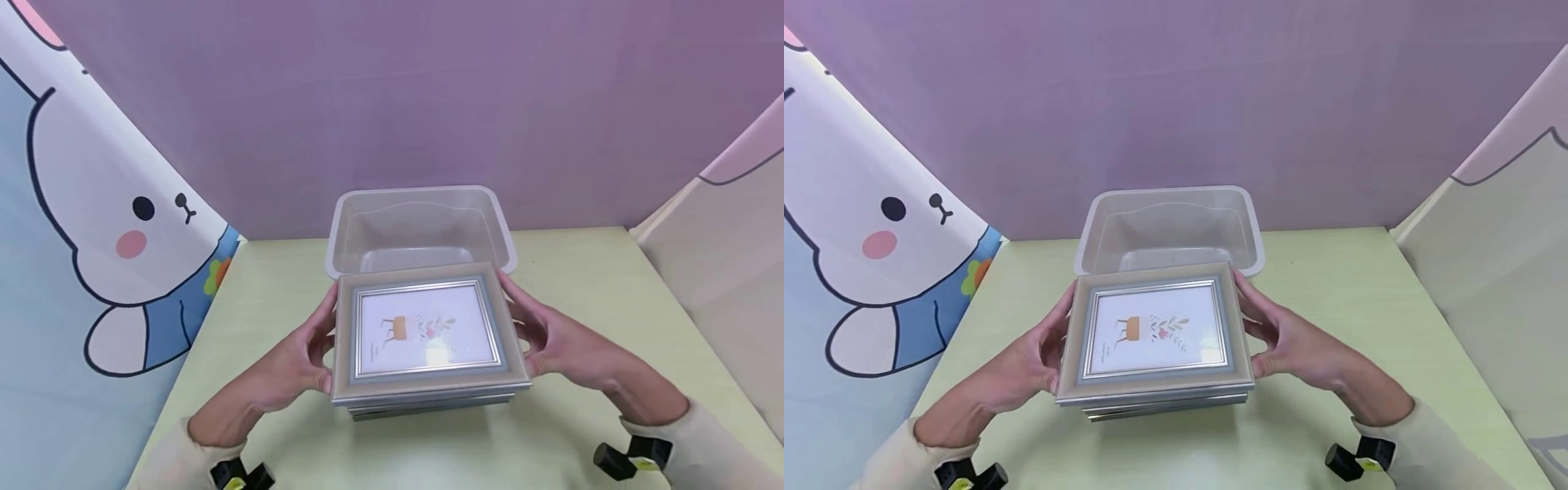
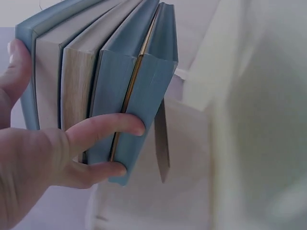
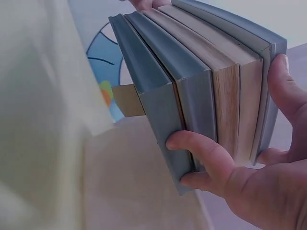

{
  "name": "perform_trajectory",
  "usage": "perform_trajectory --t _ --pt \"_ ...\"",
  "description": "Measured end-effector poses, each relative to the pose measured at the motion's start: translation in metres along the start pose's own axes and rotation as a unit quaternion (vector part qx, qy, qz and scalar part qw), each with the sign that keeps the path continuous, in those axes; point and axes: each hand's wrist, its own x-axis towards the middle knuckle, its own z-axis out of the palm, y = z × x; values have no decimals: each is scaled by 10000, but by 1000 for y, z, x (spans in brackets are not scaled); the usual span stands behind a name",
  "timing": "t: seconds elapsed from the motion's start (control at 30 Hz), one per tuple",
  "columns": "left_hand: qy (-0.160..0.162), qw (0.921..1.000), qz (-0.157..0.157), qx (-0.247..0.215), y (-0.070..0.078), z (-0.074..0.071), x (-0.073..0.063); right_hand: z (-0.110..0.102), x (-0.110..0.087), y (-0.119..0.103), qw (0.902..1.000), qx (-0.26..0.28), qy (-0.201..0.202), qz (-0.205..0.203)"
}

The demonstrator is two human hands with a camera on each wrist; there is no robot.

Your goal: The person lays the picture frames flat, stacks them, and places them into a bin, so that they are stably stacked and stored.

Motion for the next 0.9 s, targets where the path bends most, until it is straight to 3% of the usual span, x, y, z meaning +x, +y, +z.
perform_trajectory --t 0.47,0.67,0.9 --pt "-17 9981 57 615 58 -4 23 -29 12 -42 9993 -207 -139 -285" --pt "-76 9953 75 962 83 -14 39 -45 23 -58 9979 -184 -279 -552" --pt "-311 9956 195 863 108 -29 60 -66 40 -76 9935 -170 -598 -951"
